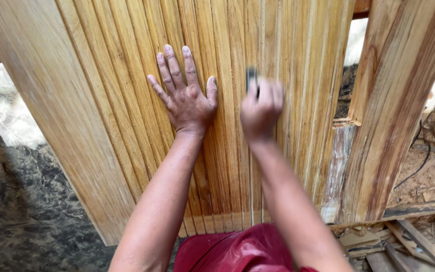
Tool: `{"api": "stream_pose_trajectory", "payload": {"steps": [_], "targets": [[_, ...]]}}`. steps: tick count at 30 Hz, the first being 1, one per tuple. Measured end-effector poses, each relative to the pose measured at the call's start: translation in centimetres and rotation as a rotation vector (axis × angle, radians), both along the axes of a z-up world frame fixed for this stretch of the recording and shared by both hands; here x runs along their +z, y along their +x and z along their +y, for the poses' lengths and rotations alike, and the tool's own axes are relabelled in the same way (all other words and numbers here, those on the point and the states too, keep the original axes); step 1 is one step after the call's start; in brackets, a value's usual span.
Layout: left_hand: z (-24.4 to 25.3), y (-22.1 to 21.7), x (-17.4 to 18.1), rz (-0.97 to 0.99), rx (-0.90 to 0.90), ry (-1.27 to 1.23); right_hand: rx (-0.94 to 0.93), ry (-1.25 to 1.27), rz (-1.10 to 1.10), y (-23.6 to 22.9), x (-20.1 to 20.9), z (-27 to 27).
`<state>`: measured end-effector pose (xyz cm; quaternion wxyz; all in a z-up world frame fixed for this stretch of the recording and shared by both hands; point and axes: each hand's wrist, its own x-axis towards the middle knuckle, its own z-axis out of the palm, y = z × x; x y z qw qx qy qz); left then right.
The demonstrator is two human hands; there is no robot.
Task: The person sands a large wooden panel using a sanding block, moving methodically across the surface. Another person assists by sanding a different section of the same panel. The camera wearer then flips the panel and continues sanding the underside.
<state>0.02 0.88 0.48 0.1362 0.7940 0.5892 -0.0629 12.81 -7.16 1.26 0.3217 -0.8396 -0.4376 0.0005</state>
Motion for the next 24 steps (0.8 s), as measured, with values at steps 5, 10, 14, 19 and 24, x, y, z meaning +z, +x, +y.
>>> {"api": "stream_pose_trajectory", "payload": {"steps": [5,10,14,19,24], "targets": [[-0.3,0.0,0.2,-0.023,0.008,0.01,0.021,0.046,-0.052,2.0,-1.6,3.6],[-0.1,0.0,-0.4,-0.025,-0.006,0.04,0.017,-0.037,0.037,-0.4,-0.1,-1.5],[-0.1,0.2,-0.5,-0.018,0.004,0.05,0.042,0.062,-0.055,2.8,-1.8,6.1],[-0.5,-0.2,-0.6,-0.015,-0.005,0.045,0.02,0.069,-0.066,5.1,-3.9,10.5],[-0.1,0.1,-0.7,-0.038,-0.004,0.053,0.021,0.026,-0.009,1.4,-1.7,2.4]]}}
